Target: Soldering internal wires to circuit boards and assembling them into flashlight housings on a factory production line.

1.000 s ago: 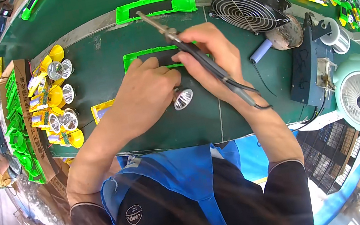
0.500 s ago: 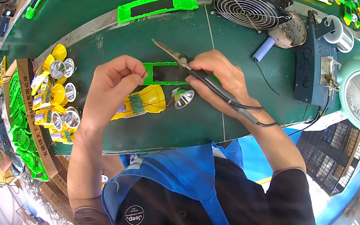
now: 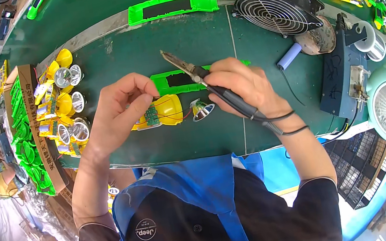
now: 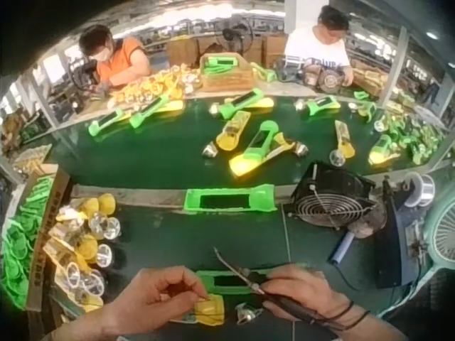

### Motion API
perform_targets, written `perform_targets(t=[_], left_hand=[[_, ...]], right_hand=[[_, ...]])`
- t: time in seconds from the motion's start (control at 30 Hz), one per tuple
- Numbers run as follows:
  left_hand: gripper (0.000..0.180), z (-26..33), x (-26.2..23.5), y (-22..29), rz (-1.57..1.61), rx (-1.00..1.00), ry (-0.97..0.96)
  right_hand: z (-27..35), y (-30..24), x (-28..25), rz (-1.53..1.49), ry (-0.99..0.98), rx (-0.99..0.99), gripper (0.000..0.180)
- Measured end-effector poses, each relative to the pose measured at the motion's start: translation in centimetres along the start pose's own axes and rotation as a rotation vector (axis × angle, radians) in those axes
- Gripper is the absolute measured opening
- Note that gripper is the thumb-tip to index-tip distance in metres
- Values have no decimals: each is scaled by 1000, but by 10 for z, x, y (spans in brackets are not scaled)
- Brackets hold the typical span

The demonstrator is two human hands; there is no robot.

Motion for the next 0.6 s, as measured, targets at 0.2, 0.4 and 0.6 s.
perform_targets(t=[0.2, 0.4, 0.6], left_hand=[[6, 3, -3, 11, -245, 132, 47], [9, -25, 5, 24, -907, 683, 91], [5, -40, 19, 18, -1038, 852, -44]], right_hand=[[6, 3, -11, -312, 163, 152, 28], [18, 19, -27, -679, 311, 792, 24], [14, 27, -18, -555, 191, 1033, 24]])
Point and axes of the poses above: each hand's wrist, its own z-axis away from the middle knuckle, its own x-axis out of the palm, y = z × x, the point moved 5 cm from there along -z, towards the middle knuckle, and after that the axes turned 8 degrees about y, right-handed, at the moved point
